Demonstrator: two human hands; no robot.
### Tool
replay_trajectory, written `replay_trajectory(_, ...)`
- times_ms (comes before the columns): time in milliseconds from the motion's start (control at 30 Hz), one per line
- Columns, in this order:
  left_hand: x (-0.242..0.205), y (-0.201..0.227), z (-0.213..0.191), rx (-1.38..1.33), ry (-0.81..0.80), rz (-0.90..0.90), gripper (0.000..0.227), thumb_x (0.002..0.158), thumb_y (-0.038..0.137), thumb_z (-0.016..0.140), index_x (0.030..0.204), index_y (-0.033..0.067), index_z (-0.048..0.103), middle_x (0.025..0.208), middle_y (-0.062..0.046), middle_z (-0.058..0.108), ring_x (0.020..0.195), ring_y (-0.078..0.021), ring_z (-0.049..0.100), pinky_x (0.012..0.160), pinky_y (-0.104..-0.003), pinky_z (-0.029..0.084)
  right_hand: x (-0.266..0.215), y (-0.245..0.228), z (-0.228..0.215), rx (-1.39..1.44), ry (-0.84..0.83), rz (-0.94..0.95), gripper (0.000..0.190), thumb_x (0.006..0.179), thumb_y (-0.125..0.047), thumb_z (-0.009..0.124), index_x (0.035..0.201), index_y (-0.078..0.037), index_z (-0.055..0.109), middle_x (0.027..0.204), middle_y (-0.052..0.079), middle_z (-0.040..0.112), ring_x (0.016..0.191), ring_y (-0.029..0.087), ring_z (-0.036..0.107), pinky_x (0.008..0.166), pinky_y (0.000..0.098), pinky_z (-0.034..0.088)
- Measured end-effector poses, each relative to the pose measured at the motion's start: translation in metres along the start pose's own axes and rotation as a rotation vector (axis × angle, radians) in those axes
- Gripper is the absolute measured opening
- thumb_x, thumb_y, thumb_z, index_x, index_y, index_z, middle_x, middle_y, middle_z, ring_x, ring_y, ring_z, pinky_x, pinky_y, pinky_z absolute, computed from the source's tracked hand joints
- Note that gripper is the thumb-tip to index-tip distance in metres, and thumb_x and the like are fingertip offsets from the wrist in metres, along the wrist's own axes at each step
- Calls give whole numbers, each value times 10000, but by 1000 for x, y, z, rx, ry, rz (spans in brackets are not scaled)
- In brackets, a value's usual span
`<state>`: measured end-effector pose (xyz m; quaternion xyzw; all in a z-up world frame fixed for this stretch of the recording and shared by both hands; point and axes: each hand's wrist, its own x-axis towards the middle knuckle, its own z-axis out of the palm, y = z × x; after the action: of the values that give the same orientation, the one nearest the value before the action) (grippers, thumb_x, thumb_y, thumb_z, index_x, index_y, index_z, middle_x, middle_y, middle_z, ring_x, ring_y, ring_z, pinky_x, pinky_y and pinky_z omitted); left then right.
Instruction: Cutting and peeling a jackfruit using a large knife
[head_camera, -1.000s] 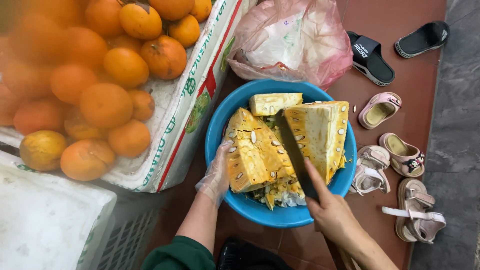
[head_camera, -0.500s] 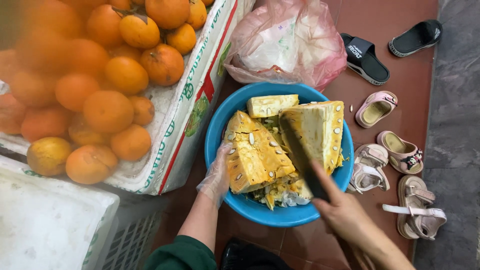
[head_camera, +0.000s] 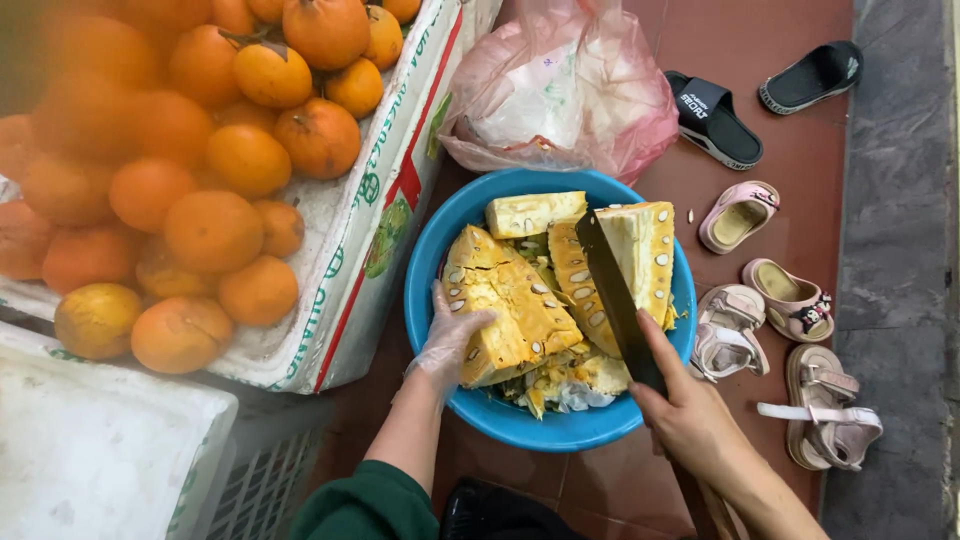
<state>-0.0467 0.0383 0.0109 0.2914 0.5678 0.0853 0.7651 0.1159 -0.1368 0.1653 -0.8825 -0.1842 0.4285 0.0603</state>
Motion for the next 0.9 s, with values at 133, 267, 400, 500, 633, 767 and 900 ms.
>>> replay_trajectory(133,3,-3,9,-76,49,85,1273,677,65,750,1688,335,25,1668,-159,383,1474,-351,481,1211,-454,414,-3,30,12,168,30,-5,906,943,-151,598,1662,-573,241,599,184,644,499,275,636,593,384,576)
replay_trajectory(267,-20,14,16,-49,142,72,1239,674,43,726,1692,347,88,1557,-130,542,1322,-352,614,1067,-463,546,-14,36,-2,213,49,27,890,952,-122,611,1656,-566,296,603,208,666,514,302,637,644,385,560)
replay_trajectory(400,-38,28,17,113,220,52,1186,724,82,731,1694,372,114,1478,-61,606,1250,-296,656,1028,-423,566,-15,44,-7,242,69,23,912,953,-106,616,1670,-559,278,663,227,714,529,306,643,633,385,562)
replay_trajectory(500,-25,19,12,255,246,41,1187,734,186,751,1698,340,76,1532,-52,556,1306,-288,620,1081,-383,515,2,68,4,173,70,-12,948,901,-150,653,1640,-582,245,1071,8,671,537,285,705,675,362,624)
replay_trajectory(633,-7,13,9,389,260,33,1228,708,293,758,1705,305,41,1519,-86,576,1308,-304,618,1093,-360,475,-8,68,10,15,15,37,990,835,-184,627,1594,-694,248,784,121,816,655,208,781,726,300,596)
replay_trajectory(767,-32,27,20,393,276,-7,1204,718,284,745,1705,335,58,1530,-108,550,1302,-327,614,1078,-388,495,5,99,39,-56,-35,-124,1041,797,-213,607,1619,-653,145,1226,-81,780,999,211,766,896,303,526)
replay_trajectory(900,-10,12,17,348,281,21,1170,748,238,764,1696,320,83,1486,-113,587,1216,-346,655,1001,-428,536,6,116,60,27,-48,-244,986,861,-172,635,1649,-540,170,1189,-76,734,893,155,702,895,253,537)
